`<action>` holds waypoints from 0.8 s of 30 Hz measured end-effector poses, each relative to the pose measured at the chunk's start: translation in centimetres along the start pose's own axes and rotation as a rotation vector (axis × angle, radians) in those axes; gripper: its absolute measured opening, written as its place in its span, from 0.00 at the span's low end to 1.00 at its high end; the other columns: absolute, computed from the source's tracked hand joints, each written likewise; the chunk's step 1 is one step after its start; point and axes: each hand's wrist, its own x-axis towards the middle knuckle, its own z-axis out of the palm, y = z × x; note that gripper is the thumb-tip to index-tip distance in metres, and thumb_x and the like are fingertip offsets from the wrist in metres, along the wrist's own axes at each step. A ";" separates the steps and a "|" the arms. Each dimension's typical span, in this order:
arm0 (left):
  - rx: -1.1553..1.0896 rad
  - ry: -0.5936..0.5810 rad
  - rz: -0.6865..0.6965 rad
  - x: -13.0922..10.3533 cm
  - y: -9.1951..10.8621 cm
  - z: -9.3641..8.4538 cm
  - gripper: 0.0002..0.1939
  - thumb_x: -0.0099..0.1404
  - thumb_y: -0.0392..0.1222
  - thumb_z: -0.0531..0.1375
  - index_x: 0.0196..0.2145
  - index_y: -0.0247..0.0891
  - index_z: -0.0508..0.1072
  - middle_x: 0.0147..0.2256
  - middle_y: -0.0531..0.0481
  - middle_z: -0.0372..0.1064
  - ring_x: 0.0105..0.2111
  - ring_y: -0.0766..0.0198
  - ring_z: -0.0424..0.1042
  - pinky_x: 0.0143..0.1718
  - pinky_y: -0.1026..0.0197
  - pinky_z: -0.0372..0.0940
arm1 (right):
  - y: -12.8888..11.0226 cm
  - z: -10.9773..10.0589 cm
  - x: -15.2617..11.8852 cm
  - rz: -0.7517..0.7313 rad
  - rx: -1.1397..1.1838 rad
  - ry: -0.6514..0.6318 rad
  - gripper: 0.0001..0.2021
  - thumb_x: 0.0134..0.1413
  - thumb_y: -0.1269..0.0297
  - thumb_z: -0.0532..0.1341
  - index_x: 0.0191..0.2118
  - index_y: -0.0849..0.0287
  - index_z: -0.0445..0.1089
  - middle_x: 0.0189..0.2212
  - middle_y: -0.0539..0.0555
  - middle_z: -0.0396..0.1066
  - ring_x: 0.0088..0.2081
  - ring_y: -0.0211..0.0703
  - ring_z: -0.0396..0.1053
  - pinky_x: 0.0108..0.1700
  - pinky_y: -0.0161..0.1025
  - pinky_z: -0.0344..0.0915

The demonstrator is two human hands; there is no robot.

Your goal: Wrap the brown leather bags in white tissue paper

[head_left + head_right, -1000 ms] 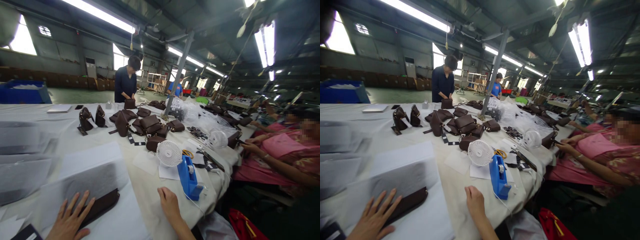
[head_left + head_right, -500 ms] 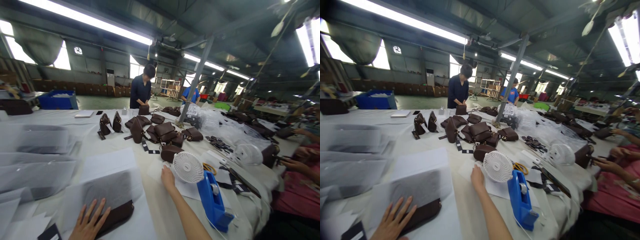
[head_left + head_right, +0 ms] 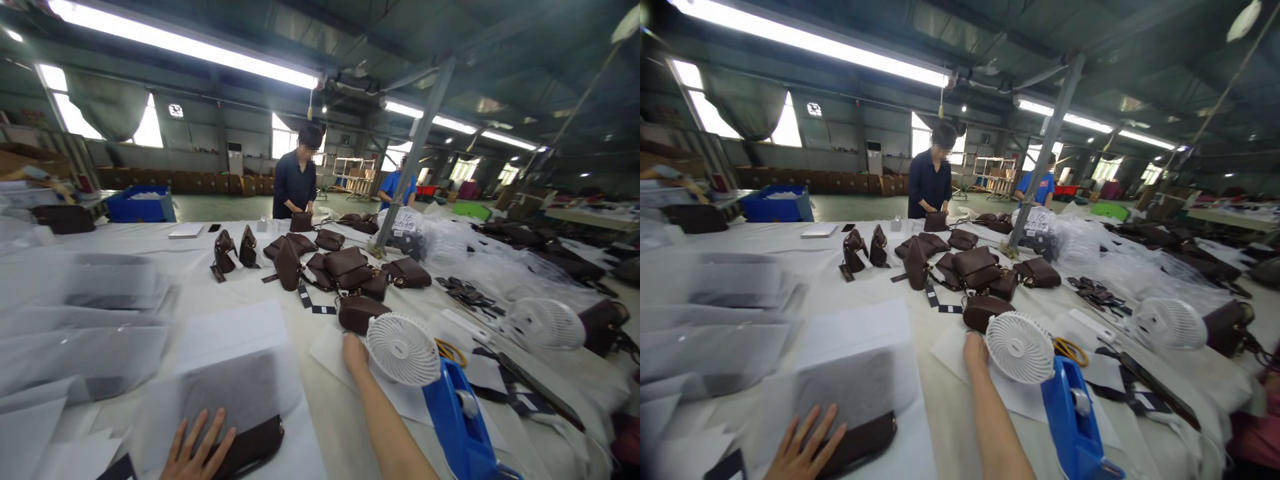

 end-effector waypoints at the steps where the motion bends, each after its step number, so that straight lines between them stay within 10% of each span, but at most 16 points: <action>1: -0.023 -0.038 -0.027 0.1 0.1 -0.5 0.47 0.49 0.62 0.65 0.63 0.53 0.53 0.62 0.45 0.56 0.65 0.39 0.36 0.63 0.36 0.29 | -0.2 -0.4 -0.5 -0.018 0.005 0.021 0.12 0.62 0.60 0.56 0.42 0.65 0.70 0.36 0.58 0.74 0.37 0.42 0.72 0.40 0.42 0.68; 7: -0.199 -0.342 -0.126 1.3 0.0 -3.3 0.45 0.58 0.58 0.61 0.65 0.56 0.40 0.68 0.45 0.36 0.65 0.39 0.40 0.61 0.33 0.38 | -2.1 -0.8 -8.5 -0.353 0.082 0.073 0.14 0.64 0.61 0.50 0.44 0.61 0.70 0.42 0.61 0.74 0.43 0.47 0.71 0.45 0.41 0.63; 11: -0.262 -0.422 -0.139 1.9 -0.8 -4.2 0.41 0.62 0.50 0.60 0.65 0.54 0.42 0.68 0.44 0.32 0.66 0.40 0.35 0.61 0.33 0.36 | -1.6 -1.2 -18.4 -0.897 0.192 -0.107 0.17 0.65 0.59 0.49 0.36 0.58 0.73 0.35 0.57 0.75 0.39 0.43 0.71 0.46 0.40 0.63; 15: -0.298 -0.445 -0.130 1.8 -1.2 -4.3 0.43 0.60 0.50 0.62 0.65 0.53 0.42 0.68 0.44 0.28 0.66 0.39 0.31 0.61 0.32 0.34 | -0.7 -2.8 -25.9 -1.285 0.140 -0.326 0.15 0.63 0.59 0.51 0.50 0.51 0.70 0.53 0.59 0.68 0.55 0.50 0.64 0.58 0.56 0.54; 19: -0.317 -0.445 -0.132 1.5 -1.3 -4.3 0.42 0.61 0.51 0.61 0.65 0.53 0.40 0.68 0.44 0.27 0.66 0.40 0.29 0.61 0.32 0.33 | -0.5 -3.0 -28.9 -1.349 -0.031 -0.486 0.16 0.60 0.60 0.54 0.52 0.50 0.67 0.60 0.58 0.61 0.61 0.57 0.54 0.61 0.65 0.45; 24: -0.350 -0.440 -0.141 1.7 -1.3 -4.8 0.42 0.61 0.51 0.61 0.65 0.52 0.41 0.68 0.43 0.28 0.66 0.40 0.29 0.61 0.31 0.34 | -0.5 -0.2 -29.4 -1.433 -0.116 -0.467 0.11 0.48 0.78 0.55 0.32 0.57 0.70 0.34 0.54 0.74 0.40 0.45 0.68 0.58 0.52 0.54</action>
